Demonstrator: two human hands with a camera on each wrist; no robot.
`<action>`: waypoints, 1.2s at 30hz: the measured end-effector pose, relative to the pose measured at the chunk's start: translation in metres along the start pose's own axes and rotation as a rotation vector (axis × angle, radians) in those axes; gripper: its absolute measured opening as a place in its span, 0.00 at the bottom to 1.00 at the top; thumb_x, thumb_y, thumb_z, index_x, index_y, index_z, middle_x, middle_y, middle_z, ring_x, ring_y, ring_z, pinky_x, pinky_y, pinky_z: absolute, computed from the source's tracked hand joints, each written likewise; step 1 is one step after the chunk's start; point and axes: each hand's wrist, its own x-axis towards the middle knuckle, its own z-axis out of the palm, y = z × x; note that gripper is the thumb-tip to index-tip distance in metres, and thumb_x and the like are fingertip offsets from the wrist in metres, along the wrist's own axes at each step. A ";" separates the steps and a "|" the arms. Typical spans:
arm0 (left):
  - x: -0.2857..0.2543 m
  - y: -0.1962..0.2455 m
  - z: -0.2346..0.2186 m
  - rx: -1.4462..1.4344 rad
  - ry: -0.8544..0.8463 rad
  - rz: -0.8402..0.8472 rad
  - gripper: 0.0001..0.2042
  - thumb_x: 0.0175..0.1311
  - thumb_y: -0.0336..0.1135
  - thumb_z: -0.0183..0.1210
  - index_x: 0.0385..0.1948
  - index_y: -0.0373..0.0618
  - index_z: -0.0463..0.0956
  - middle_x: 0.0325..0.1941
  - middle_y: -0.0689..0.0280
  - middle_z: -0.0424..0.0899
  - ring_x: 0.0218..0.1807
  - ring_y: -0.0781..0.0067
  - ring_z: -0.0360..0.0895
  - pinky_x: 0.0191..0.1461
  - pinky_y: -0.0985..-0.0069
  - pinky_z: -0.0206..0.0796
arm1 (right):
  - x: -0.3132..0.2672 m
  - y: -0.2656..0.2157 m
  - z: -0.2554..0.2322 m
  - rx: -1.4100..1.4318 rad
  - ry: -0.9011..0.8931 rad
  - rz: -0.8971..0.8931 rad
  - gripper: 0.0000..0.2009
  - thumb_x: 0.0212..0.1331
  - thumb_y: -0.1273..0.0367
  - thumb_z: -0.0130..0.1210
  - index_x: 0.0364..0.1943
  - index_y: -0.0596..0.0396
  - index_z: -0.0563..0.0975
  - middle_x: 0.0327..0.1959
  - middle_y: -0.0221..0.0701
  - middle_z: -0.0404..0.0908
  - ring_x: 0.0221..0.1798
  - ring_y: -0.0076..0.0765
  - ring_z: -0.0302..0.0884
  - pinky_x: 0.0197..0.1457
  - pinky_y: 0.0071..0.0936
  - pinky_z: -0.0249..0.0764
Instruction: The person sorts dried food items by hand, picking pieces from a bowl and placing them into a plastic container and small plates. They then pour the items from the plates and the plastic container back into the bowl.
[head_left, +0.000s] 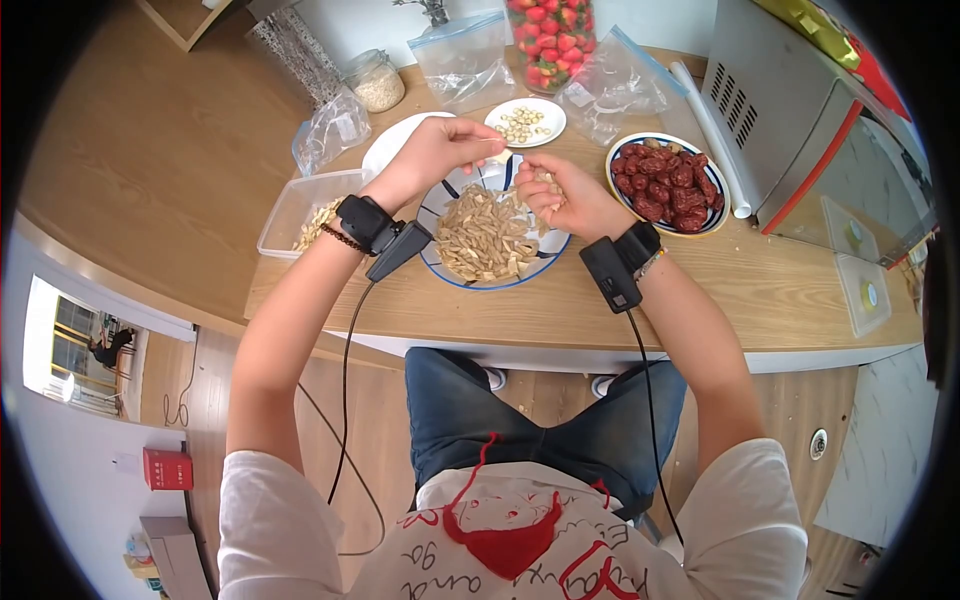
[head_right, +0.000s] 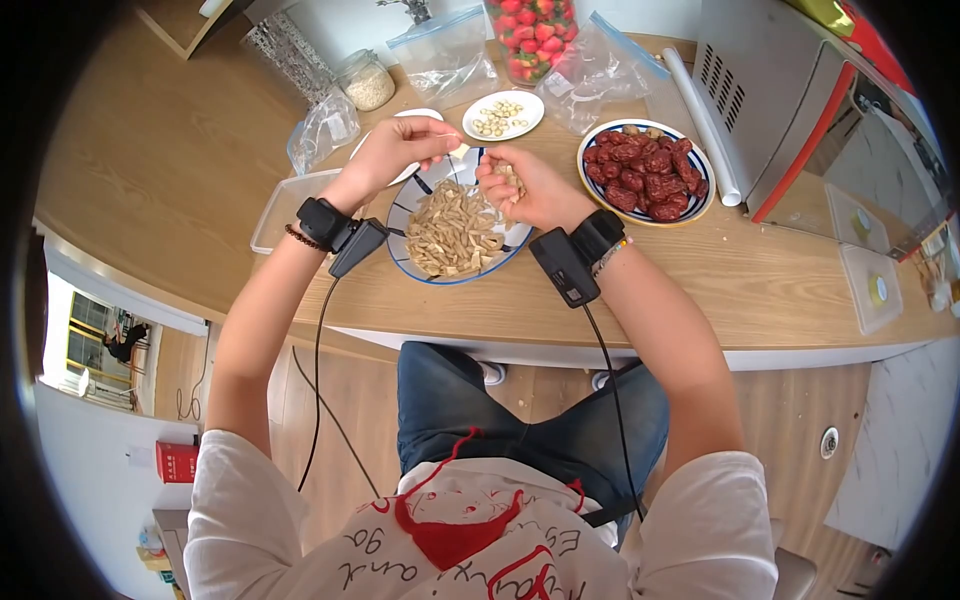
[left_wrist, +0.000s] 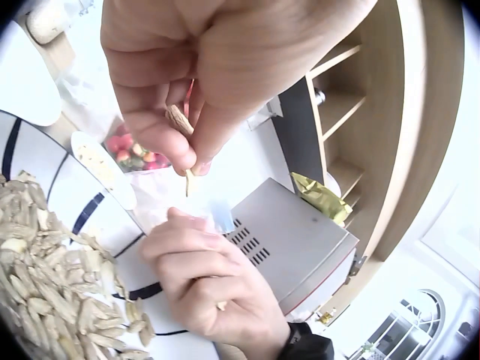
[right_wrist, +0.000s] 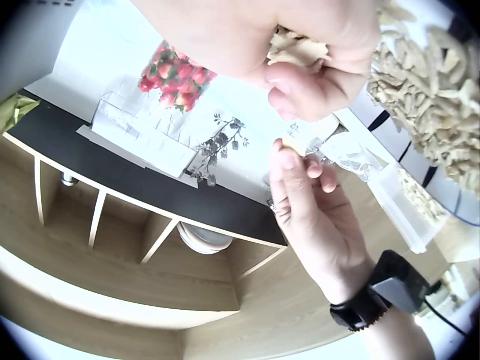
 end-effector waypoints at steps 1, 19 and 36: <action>-0.001 0.009 0.004 0.010 0.006 0.023 0.10 0.59 0.35 0.60 0.38 0.41 0.80 0.30 0.72 0.80 0.29 0.87 0.70 0.33 0.86 0.64 | -0.002 0.002 0.004 -0.010 0.019 -0.013 0.06 0.62 0.69 0.47 0.34 0.56 0.65 0.27 0.27 0.63 0.25 0.16 0.59 0.17 0.10 0.52; 0.017 0.028 0.031 0.178 -0.199 0.060 0.10 0.58 0.29 0.55 0.39 0.38 0.79 0.32 0.66 0.82 0.34 0.82 0.75 0.42 0.82 0.67 | -0.001 0.003 0.002 0.027 0.003 -0.002 0.04 0.65 0.72 0.38 0.38 0.58 0.64 0.31 0.30 0.65 0.27 0.19 0.61 0.17 0.10 0.55; 0.011 0.034 0.026 0.192 -0.166 0.059 0.13 0.60 0.26 0.48 0.44 0.38 0.77 0.39 0.65 0.81 0.40 0.79 0.77 0.51 0.81 0.67 | -0.003 0.005 0.008 0.042 0.004 -0.018 0.07 0.64 0.70 0.43 0.39 0.60 0.67 0.28 0.29 0.66 0.24 0.18 0.61 0.16 0.09 0.54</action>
